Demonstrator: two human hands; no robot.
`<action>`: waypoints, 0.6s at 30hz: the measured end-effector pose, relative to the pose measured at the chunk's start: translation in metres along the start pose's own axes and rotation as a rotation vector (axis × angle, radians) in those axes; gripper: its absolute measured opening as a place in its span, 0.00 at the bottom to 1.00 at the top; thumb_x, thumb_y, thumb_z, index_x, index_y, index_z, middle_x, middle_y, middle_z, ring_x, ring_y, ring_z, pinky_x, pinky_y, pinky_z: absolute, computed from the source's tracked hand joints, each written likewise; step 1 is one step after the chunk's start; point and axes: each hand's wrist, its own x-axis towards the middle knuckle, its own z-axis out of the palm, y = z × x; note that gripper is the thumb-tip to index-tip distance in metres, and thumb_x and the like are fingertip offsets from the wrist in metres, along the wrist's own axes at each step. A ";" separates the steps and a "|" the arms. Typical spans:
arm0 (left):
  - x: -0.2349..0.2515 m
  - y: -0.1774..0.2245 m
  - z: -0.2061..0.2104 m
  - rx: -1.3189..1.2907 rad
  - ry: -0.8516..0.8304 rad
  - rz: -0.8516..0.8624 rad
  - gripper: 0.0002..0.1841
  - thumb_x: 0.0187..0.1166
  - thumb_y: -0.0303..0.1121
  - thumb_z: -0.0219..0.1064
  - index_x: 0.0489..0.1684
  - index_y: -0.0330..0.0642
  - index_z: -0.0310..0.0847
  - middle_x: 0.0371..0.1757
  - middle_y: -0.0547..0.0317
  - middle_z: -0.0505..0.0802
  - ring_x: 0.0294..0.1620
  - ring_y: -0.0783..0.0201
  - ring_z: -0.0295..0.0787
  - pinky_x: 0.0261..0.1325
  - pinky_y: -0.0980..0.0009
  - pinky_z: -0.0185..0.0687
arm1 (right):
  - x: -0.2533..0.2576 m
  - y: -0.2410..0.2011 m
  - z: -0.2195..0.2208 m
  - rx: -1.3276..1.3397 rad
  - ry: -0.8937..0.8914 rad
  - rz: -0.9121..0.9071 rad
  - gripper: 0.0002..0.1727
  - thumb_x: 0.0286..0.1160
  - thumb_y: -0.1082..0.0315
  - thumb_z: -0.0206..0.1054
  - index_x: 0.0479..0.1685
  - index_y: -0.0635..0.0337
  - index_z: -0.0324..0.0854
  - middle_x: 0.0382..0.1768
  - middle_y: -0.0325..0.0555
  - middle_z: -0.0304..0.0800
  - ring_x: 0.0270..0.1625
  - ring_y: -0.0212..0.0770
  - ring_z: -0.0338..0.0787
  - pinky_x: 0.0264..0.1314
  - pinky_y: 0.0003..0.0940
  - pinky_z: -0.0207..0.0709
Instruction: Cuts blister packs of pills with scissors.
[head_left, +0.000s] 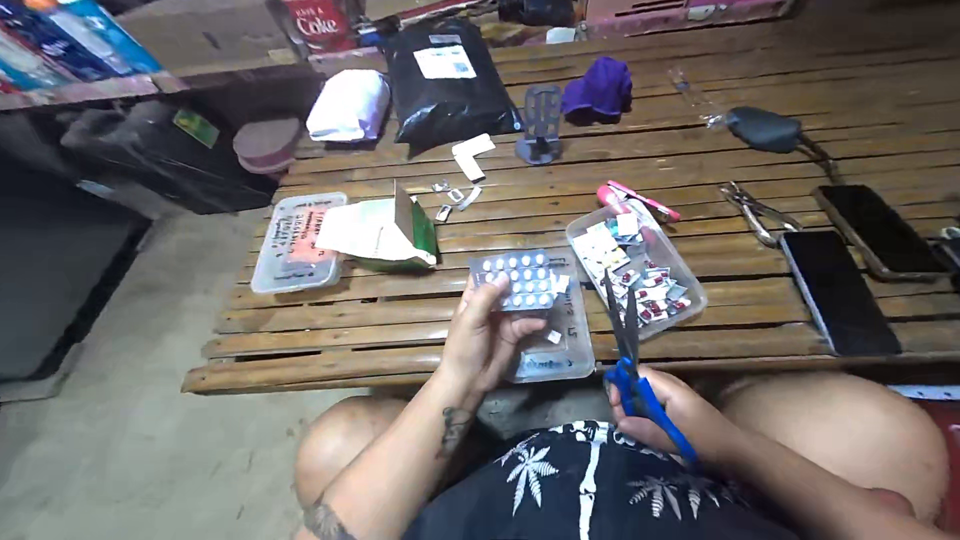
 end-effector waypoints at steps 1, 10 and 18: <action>0.000 0.000 0.000 0.007 0.026 -0.036 0.13 0.92 0.36 0.48 0.69 0.49 0.67 0.52 0.45 0.93 0.43 0.53 0.97 0.41 0.62 0.95 | -0.001 0.002 0.001 -0.006 -0.003 0.004 0.24 0.71 0.45 0.73 0.49 0.58 0.81 0.36 0.27 0.84 0.40 0.15 0.82 0.46 0.15 0.78; -0.004 0.001 -0.011 0.021 0.034 -0.145 0.25 0.80 0.18 0.62 0.76 0.44 0.66 0.53 0.42 0.94 0.49 0.51 0.97 0.55 0.58 0.94 | -0.003 0.011 0.029 0.000 -0.030 0.018 0.21 0.77 0.55 0.71 0.54 0.65 0.79 0.39 0.35 0.86 0.42 0.15 0.82 0.47 0.13 0.77; -0.001 -0.001 -0.022 -0.046 -0.035 -0.085 0.21 0.72 0.20 0.73 0.63 0.42 0.77 0.49 0.45 0.95 0.44 0.56 0.98 0.50 0.62 0.96 | 0.009 0.004 0.044 0.130 -0.012 0.116 0.20 0.77 0.56 0.71 0.52 0.64 0.77 0.35 0.33 0.84 0.36 0.17 0.81 0.39 0.14 0.75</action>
